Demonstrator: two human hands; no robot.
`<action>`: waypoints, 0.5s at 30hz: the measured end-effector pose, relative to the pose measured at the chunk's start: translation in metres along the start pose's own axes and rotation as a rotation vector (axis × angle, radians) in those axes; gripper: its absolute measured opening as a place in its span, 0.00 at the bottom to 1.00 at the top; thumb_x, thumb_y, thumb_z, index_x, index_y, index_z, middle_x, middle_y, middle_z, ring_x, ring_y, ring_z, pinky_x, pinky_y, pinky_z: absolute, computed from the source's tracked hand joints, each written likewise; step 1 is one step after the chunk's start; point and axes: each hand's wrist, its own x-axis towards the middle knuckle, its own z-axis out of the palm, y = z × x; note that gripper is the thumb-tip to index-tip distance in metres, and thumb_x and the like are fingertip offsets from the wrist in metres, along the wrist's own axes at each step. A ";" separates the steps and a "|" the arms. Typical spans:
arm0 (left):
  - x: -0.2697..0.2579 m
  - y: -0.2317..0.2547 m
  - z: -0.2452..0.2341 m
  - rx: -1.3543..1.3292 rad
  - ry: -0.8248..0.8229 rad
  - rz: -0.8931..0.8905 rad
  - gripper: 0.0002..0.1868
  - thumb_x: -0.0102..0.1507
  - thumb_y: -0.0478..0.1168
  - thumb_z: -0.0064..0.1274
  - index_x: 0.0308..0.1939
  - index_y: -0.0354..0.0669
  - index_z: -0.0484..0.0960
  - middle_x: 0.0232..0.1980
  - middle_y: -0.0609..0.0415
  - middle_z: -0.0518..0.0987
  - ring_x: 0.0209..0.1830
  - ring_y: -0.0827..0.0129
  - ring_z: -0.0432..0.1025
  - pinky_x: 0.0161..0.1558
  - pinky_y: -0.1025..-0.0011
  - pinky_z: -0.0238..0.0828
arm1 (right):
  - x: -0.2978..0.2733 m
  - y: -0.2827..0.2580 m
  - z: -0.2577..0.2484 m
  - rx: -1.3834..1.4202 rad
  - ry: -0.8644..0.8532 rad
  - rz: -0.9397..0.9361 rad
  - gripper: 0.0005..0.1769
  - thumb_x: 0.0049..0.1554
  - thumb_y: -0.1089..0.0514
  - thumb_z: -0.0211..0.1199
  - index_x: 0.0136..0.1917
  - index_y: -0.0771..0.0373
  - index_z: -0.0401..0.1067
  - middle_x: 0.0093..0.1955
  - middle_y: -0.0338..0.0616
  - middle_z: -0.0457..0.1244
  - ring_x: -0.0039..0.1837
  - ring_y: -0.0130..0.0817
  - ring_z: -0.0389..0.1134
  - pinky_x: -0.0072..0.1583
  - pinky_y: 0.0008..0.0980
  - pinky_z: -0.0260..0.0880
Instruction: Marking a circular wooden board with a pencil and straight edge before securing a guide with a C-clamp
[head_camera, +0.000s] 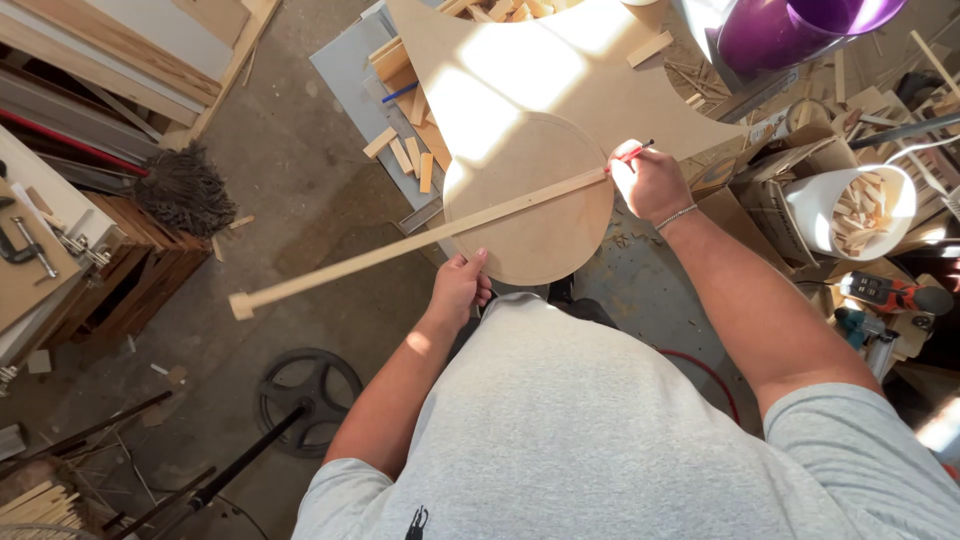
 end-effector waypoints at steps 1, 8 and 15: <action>-0.001 -0.001 0.001 -0.003 0.001 -0.002 0.16 0.68 0.49 0.54 0.39 0.39 0.74 0.19 0.48 0.74 0.12 0.65 0.71 0.12 0.73 0.69 | -0.003 -0.001 -0.002 0.000 -0.003 -0.002 0.09 0.67 0.56 0.59 0.45 0.61 0.72 0.37 0.52 0.68 0.44 0.56 0.73 0.48 0.49 0.76; -0.008 -0.006 0.017 -0.046 0.021 -0.016 0.16 0.69 0.50 0.52 0.43 0.40 0.74 0.21 0.45 0.78 0.14 0.62 0.76 0.15 0.70 0.76 | -0.044 0.055 0.035 -0.035 -0.018 0.104 0.08 0.67 0.56 0.55 0.45 0.58 0.67 0.33 0.47 0.66 0.42 0.50 0.72 0.48 0.47 0.75; -0.001 -0.026 0.053 -0.272 -0.188 -0.191 0.19 0.74 0.50 0.42 0.56 0.38 0.63 0.39 0.34 0.84 0.33 0.52 0.83 0.31 0.60 0.85 | -0.063 0.061 0.045 -0.069 0.087 0.071 0.05 0.63 0.59 0.52 0.43 0.55 0.64 0.30 0.42 0.60 0.39 0.47 0.71 0.44 0.42 0.74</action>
